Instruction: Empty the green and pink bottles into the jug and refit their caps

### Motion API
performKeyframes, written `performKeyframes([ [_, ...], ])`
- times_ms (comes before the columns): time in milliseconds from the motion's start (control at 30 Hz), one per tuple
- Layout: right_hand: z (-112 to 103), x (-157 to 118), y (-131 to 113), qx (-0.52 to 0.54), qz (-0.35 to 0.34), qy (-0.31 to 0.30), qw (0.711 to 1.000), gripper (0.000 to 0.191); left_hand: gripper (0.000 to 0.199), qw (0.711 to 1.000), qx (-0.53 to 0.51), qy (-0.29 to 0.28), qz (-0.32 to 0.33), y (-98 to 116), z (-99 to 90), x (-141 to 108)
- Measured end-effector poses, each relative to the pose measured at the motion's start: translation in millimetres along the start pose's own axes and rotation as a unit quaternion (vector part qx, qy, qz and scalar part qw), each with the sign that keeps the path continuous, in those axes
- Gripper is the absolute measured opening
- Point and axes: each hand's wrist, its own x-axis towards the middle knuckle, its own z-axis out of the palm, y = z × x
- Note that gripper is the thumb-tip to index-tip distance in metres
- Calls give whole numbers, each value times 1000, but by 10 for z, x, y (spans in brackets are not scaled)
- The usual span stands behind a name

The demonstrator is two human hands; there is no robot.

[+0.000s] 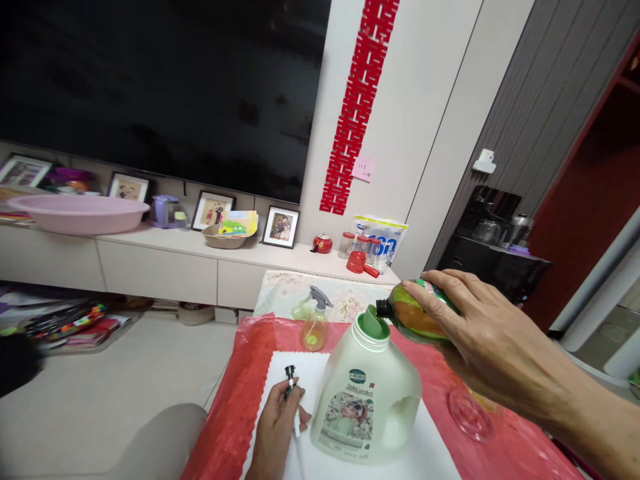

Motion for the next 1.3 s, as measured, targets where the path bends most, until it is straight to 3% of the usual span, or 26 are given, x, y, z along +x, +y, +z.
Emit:
performKeyframes([
  [733,25,43,54,-21,-29,1,999,59,60,1000,12,-1,-8,-54,-4,8],
  [1200,-43,112,76,-79,-76,-5,994,50,59,1000,6,-4,-8,9,0,-17],
  [1300,-77,137,66,-84,-83,-2,993,56,56,1000,11,-6,-3,9,-6,-24],
])
